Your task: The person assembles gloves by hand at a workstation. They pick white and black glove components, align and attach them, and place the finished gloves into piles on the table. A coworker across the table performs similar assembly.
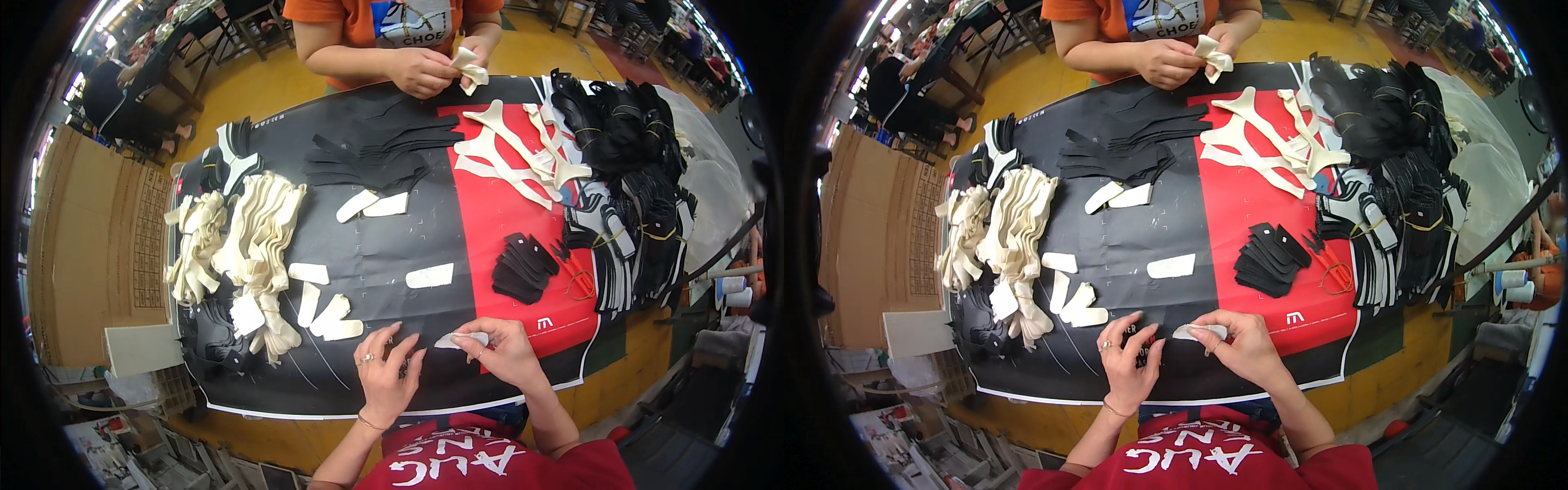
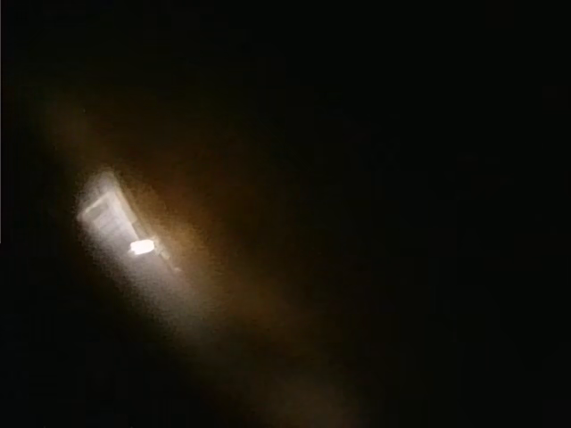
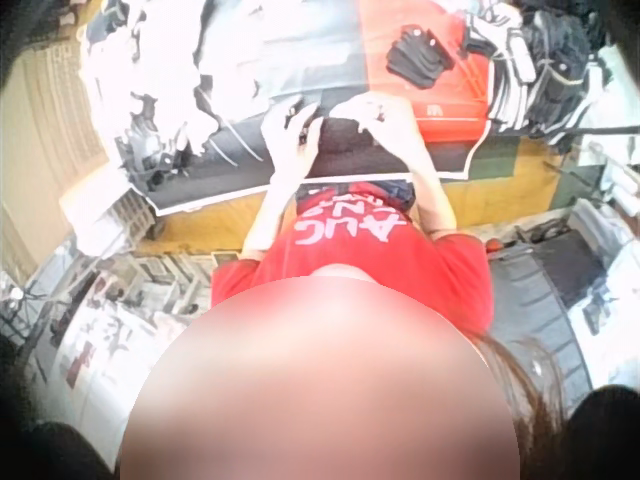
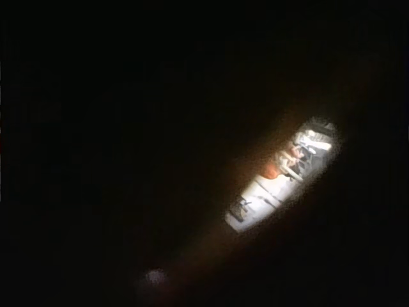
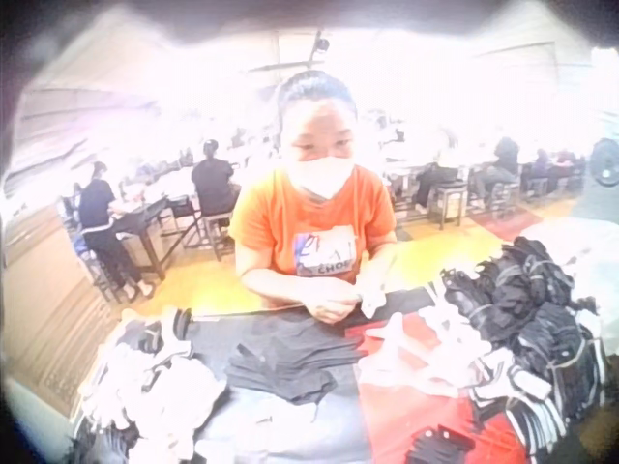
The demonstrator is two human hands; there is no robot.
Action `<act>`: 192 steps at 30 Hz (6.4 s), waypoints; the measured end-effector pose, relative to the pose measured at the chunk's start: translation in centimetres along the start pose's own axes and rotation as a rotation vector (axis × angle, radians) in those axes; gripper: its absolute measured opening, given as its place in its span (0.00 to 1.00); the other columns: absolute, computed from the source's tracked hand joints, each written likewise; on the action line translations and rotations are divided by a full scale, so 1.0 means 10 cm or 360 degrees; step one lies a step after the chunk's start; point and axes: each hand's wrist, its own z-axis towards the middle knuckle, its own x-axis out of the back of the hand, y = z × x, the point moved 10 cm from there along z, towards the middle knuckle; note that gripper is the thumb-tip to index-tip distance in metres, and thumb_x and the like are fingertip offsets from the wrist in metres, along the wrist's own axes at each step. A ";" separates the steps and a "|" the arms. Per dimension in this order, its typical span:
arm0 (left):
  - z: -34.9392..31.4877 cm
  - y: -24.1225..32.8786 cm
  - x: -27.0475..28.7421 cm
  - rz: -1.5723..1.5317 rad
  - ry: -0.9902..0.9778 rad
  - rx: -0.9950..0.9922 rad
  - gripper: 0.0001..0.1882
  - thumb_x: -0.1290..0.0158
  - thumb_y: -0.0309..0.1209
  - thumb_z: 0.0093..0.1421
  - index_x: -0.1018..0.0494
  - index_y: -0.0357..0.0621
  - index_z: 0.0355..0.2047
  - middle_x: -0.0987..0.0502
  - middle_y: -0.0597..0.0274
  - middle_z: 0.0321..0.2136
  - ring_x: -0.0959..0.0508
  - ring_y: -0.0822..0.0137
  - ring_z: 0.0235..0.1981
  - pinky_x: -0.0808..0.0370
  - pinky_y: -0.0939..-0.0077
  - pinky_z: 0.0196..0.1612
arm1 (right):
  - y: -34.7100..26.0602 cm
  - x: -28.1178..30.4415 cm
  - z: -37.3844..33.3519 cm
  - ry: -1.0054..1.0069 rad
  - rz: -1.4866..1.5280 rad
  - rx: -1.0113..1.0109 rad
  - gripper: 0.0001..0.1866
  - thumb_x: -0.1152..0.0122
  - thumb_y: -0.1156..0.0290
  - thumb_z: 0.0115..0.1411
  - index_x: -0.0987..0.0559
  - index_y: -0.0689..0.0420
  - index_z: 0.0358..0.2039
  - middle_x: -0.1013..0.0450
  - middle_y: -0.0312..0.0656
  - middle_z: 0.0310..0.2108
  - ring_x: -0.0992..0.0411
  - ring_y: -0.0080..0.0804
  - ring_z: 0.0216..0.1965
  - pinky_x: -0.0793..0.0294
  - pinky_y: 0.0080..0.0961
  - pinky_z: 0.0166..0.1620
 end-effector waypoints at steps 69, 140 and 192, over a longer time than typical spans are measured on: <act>-0.04 -0.02 -0.26 0.0267 -0.0264 -0.0221 0.23 0.38 0.28 0.53 0.20 0.58 0.51 0.25 0.59 0.55 0.28 0.58 0.56 0.39 0.61 0.59 | -0.11 -0.09 0.39 0.0030 -0.0343 -0.0392 0.10 0.33 0.73 0.58 0.17 0.69 0.33 0.22 0.40 0.21 0.26 0.19 0.18 0.28 0.18 0.21; 0.07 0.18 -0.32 0.0463 -0.0316 -0.0330 0.28 0.46 0.30 0.58 0.29 0.48 0.61 0.35 0.55 0.67 0.38 0.58 0.68 0.49 0.54 0.68 | -0.14 -0.40 -0.19 0.0336 -0.1840 0.0604 0.38 0.51 0.44 0.66 0.34 0.59 0.66 0.44 0.45 0.71 0.49 0.42 0.73 0.57 0.55 0.71; 0.12 0.10 0.45 -0.0359 0.0700 -0.0192 0.15 0.34 0.14 0.45 0.24 0.42 0.31 0.17 0.57 0.34 0.18 0.62 0.32 0.23 0.73 0.36 | -0.51 -0.29 0.07 -0.0181 0.0208 0.0158 0.14 0.41 0.66 0.69 0.21 0.63 0.47 0.22 0.35 0.36 0.26 0.22 0.36 0.28 0.22 0.42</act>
